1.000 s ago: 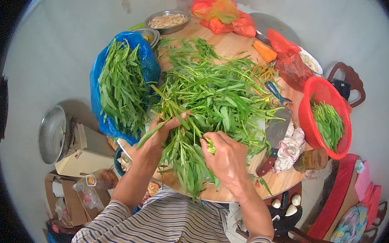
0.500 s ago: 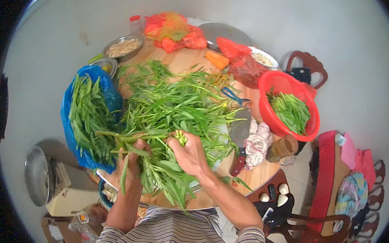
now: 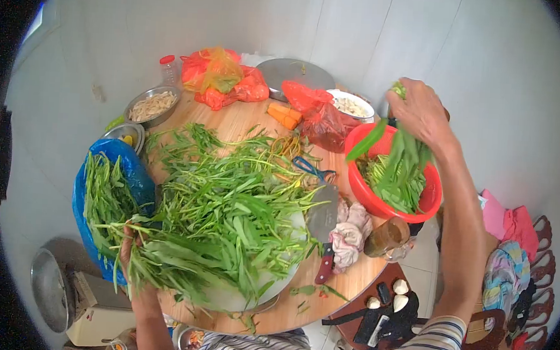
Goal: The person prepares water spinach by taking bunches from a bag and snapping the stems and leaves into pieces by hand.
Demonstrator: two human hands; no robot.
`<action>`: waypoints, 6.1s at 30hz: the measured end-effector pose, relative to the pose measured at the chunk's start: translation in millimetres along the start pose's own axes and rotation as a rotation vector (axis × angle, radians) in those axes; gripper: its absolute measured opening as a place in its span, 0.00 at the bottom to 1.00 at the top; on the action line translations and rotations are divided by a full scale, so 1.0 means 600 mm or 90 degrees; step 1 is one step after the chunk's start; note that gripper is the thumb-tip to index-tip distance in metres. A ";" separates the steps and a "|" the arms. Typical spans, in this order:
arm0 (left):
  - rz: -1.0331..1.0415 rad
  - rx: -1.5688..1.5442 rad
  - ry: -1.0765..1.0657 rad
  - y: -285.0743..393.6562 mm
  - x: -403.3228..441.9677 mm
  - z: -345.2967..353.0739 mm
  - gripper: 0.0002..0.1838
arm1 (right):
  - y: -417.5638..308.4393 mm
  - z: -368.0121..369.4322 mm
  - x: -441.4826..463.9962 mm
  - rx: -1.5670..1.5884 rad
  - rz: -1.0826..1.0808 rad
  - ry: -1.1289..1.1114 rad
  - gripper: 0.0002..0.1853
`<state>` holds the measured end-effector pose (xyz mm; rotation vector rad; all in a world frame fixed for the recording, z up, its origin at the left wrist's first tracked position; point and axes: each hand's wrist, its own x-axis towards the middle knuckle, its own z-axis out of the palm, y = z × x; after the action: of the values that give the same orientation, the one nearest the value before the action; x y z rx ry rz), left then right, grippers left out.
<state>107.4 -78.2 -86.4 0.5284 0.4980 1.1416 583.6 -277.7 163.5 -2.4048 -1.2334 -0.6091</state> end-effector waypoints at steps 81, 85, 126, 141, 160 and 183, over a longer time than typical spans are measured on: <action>0.570 1.348 -0.075 0.262 0.356 -0.074 0.10 | -0.579 0.295 -0.090 0.365 -0.594 -0.123 0.28; 0.669 1.349 0.015 0.213 0.230 -0.029 0.13 | -0.468 0.246 -0.097 0.349 -0.476 -0.176 0.19; -0.311 0.364 -0.184 -0.066 -0.029 0.048 0.08 | -0.310 0.258 -0.382 0.836 0.101 -0.774 0.16; -0.274 0.407 -0.171 -0.075 -0.028 0.036 0.10 | -0.312 0.264 -0.384 0.883 0.253 -0.805 0.17; -0.234 0.312 -0.142 -0.099 -0.065 0.045 0.14 | -0.323 0.294 -0.404 1.037 0.530 -0.433 0.09; -0.053 0.257 -0.133 -0.100 -0.105 0.023 0.10 | -0.359 0.250 -0.475 0.519 -0.110 -0.234 0.07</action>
<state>137.5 -158.2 -106.7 0.9576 0.5666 0.8951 287.4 -274.3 -86.3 -1.7552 -1.4682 0.2887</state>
